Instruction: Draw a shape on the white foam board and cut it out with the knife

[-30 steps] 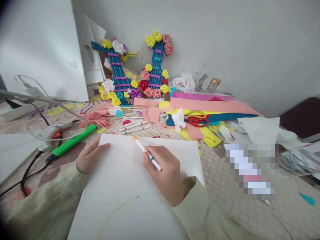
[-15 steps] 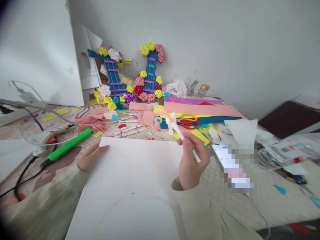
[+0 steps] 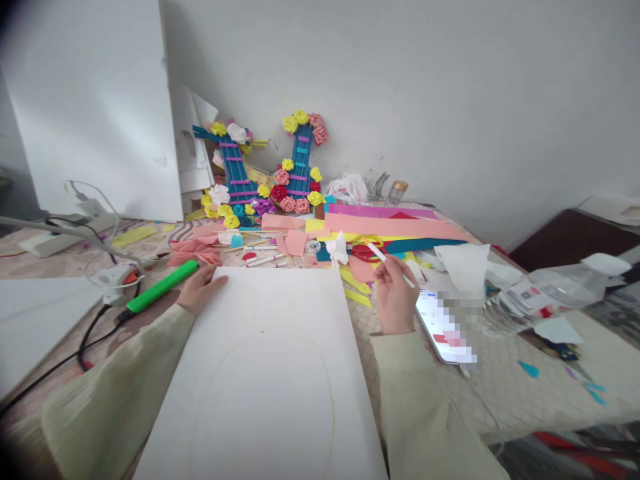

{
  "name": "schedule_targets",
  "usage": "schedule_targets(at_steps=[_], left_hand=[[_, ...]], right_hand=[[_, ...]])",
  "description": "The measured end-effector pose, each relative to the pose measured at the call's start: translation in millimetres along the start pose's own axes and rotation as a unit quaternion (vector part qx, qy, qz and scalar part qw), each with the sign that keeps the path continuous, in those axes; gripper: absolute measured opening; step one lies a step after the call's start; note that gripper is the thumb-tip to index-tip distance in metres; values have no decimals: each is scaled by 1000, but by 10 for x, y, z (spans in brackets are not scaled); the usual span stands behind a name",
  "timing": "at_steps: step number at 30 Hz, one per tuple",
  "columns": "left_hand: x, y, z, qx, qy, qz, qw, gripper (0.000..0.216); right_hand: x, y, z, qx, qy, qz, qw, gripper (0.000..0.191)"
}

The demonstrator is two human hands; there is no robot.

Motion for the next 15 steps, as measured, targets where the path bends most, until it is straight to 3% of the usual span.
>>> schedule_targets(at_steps=[7,15], left_hand=[[-127,-39,23,37,-76,-76,993,46],[-159,-141,76,66,-115,-91,987,52]], right_hand=[[-217,-73,-168,70,8,26,997,17],[-262,-134,108,73,34,88,993,28]])
Point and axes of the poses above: each hand's wrist, its own y-axis away from the middle knuckle, its own x-axis out of the palm, z = x × y, the point moved 4 cm from there along -y, towards the middle knuckle, and after that the axes turned 6 degrees about y, right-handed, at the moved point
